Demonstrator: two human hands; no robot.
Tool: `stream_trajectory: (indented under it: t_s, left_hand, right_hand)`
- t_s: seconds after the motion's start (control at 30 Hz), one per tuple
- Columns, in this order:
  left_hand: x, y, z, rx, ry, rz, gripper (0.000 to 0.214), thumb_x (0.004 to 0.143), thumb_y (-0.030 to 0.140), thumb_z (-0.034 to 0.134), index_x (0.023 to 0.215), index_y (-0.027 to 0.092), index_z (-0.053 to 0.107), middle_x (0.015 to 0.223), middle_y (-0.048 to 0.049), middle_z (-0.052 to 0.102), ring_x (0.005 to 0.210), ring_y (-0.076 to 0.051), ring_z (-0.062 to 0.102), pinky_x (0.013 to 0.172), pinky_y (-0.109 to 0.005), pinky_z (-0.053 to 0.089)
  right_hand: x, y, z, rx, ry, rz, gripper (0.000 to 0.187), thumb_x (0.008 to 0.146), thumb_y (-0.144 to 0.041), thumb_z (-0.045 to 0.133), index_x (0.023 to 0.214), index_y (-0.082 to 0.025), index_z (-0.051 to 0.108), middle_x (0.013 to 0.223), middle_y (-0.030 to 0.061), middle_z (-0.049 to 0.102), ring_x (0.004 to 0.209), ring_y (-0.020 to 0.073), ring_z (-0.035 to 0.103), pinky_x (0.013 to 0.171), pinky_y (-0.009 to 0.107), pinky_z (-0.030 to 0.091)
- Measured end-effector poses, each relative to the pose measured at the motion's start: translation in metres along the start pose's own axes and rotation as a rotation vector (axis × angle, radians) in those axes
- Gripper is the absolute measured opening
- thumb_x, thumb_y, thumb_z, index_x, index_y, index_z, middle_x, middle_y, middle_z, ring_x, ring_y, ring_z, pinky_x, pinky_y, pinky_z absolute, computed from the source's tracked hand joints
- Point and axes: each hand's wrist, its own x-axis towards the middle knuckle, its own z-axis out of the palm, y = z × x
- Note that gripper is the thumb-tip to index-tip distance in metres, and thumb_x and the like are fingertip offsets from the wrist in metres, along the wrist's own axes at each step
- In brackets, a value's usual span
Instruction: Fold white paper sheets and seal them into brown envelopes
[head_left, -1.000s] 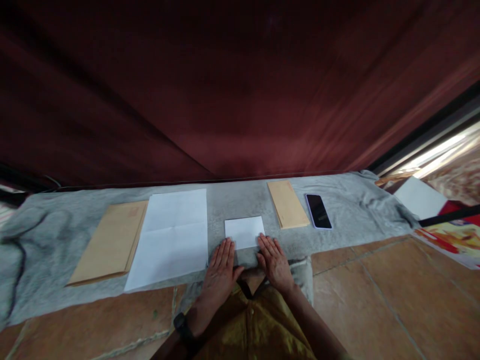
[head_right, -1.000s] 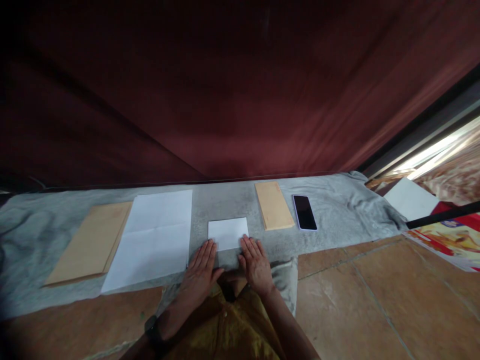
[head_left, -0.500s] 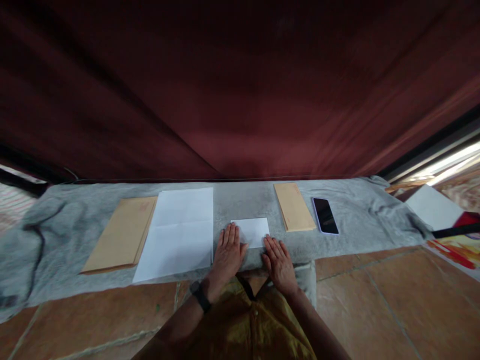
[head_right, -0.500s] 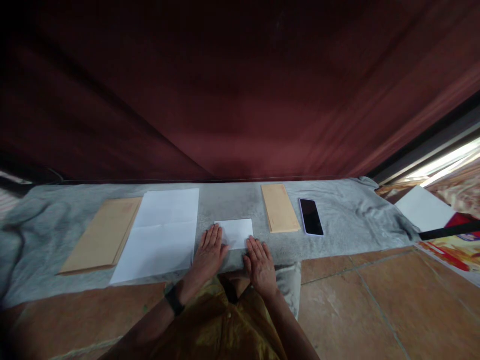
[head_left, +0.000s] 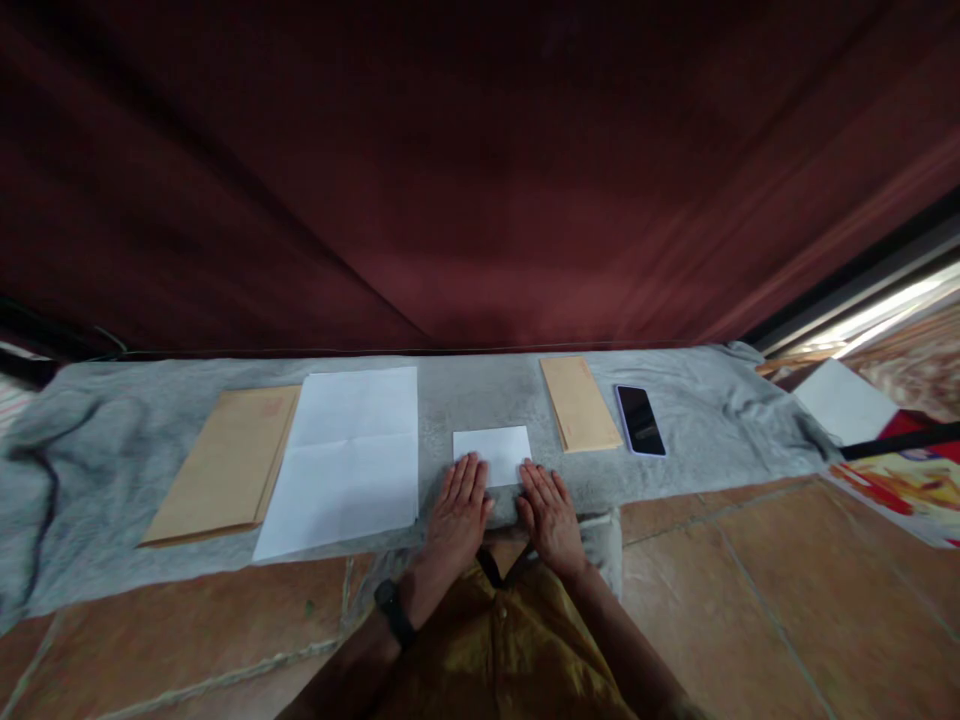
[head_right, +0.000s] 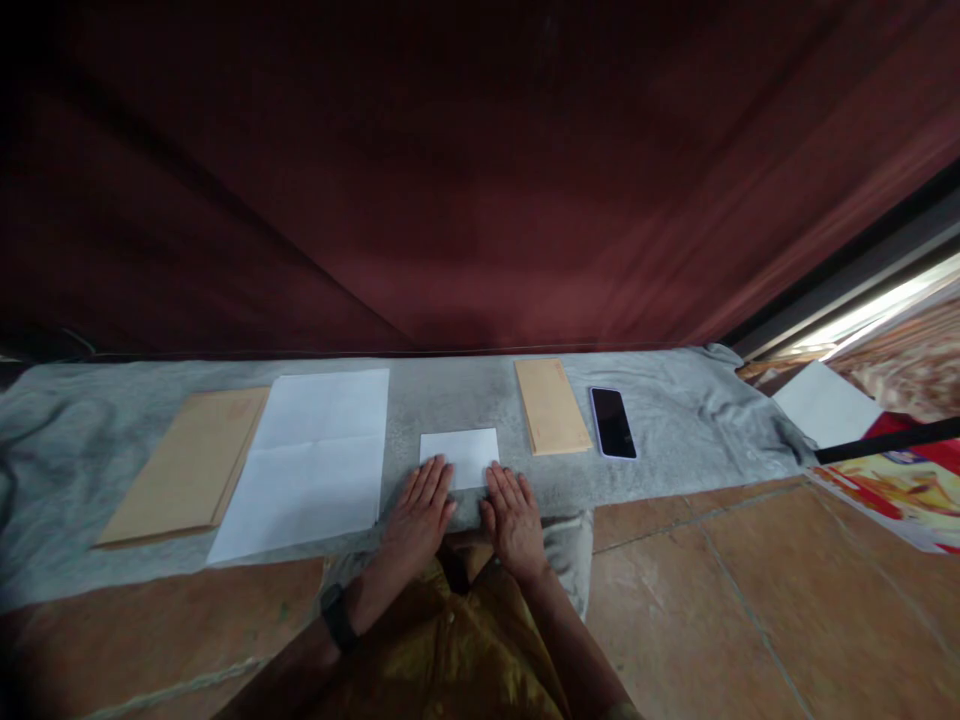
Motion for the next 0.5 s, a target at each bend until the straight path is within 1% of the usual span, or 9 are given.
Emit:
stream_trajectory:
  t_s: [0.13,0.23,0.37,0.5]
  left_hand:
    - [-0.012,0.011,-0.001,0.026,-0.051,0.053,0.064,0.098,0.032,0.049,0.156,0.01,0.033,0.165,-0.0169,0.029,0.154,-0.028,0.026,0.124,-0.046,0.029]
    - [-0.014,0.014,-0.001,0.044,-0.092,0.078,0.07,0.097,0.036,0.051,0.157,0.008,0.03,0.166,-0.0193,0.025,0.154,-0.031,0.022,0.125,-0.048,0.027]
    - [-0.014,0.014,-0.001,0.064,-0.135,0.116,0.072,0.095,0.03,0.049,0.158,0.003,0.024,0.166,-0.0229,0.022,0.155,-0.031,0.02,0.126,-0.049,0.024]
    - [-0.013,0.013,-0.002,0.085,-0.139,0.13,0.07,0.095,0.027,0.046,0.157,0.001,0.024,0.165,-0.0247,0.022,0.154,-0.031,0.022,0.126,-0.049,0.024]
  right_hand:
    - [0.002,-0.001,-0.004,0.024,-0.02,0.0,0.052,0.107,-0.028,0.038,0.158,-0.019,0.034,0.156,0.011,0.048,0.147,0.0237,0.041,0.123,0.051,0.029]
    - [0.005,-0.006,-0.005,0.069,-0.047,-0.023,0.052,0.107,-0.031,0.037,0.158,-0.019,0.033,0.157,0.0106,0.045,0.149,0.0246,0.037,0.123,0.053,0.028]
    - [0.008,-0.017,-0.001,0.124,-0.099,-0.097,0.053,0.107,-0.033,0.036,0.158,-0.019,0.032,0.158,0.0105,0.045,0.15,0.0235,0.036,0.124,0.051,0.028]
    - [0.006,-0.024,0.001,0.091,-0.115,-0.126,0.056,0.107,-0.034,0.038,0.159,-0.017,0.029,0.158,0.0124,0.044,0.15,0.0252,0.036,0.123,0.051,0.03]
